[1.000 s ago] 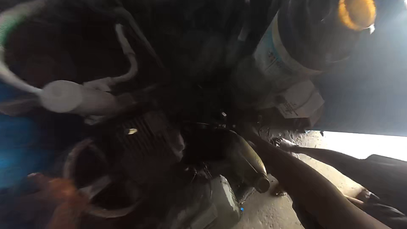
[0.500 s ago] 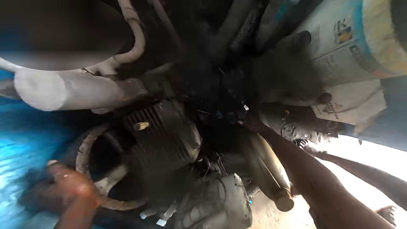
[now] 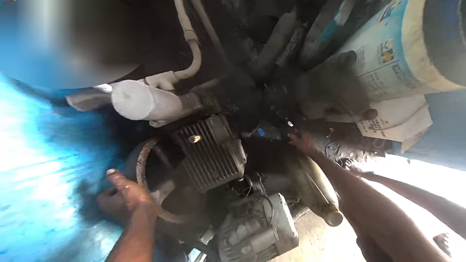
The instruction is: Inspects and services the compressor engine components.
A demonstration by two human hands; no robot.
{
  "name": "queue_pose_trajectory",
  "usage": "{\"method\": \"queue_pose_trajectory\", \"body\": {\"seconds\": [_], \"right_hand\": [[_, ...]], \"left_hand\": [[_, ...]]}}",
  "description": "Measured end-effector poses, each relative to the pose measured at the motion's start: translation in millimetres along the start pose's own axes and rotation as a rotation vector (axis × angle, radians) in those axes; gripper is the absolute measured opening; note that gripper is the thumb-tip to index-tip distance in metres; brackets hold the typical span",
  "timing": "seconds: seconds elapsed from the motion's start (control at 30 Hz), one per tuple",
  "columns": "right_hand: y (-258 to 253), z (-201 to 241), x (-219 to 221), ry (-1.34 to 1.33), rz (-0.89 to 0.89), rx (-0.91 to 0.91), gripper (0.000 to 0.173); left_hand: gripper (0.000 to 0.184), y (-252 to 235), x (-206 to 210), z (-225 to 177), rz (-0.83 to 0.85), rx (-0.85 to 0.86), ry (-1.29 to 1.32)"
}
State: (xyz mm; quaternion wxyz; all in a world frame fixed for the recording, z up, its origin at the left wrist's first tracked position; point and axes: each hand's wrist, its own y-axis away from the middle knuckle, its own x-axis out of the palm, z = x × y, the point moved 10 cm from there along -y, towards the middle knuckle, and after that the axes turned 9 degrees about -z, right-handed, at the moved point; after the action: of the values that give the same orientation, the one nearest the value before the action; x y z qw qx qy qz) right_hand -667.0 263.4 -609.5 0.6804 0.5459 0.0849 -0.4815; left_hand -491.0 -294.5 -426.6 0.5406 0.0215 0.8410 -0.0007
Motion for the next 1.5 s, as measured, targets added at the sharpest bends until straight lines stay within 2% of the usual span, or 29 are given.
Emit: {"method": "queue_pose_trajectory", "body": {"seconds": [0.1, 0.2, 0.3, 0.53, 0.8, 0.9, 1.03, 1.17, 1.5], "right_hand": [[17, 5, -31, -0.220, -0.136, -0.102, 0.043], [38, 35, -58, -0.336, -0.157, -0.205, 0.036], [45, 73, -72, -0.346, -0.133, -0.283, 0.030], [20, 143, -78, -0.261, 0.008, -0.336, 0.031], [-2, 199, -81, -0.183, 0.141, -0.396, 0.025], [-14, 207, -81, -0.130, 0.146, -0.388, 0.026], [-25, 210, -86, -0.149, 0.118, -0.355, 0.027], [-32, 208, -84, -0.155, 0.110, -0.369, 0.025], [-31, 204, -83, -0.186, 0.151, -0.335, 0.031]], "left_hand": [[0.075, 2, -9, -1, -0.068, -0.036, 0.052], [0.075, 1, -9, 2, -0.076, -0.039, 0.018], [0.076, 12, -11, -8, -0.004, -0.049, -0.011], [0.076, 6, -8, -8, 0.012, -0.030, -0.143], [0.073, 4, -5, -11, 0.047, -0.007, -0.218], [0.073, 4, -4, -9, 0.044, 0.001, -0.230], [0.069, 9, -8, -10, 0.039, 0.007, -0.105], [0.072, 10, -4, -13, 0.115, -0.014, -0.210], [0.070, 8, -3, -12, 0.073, -0.019, -0.205]]}}
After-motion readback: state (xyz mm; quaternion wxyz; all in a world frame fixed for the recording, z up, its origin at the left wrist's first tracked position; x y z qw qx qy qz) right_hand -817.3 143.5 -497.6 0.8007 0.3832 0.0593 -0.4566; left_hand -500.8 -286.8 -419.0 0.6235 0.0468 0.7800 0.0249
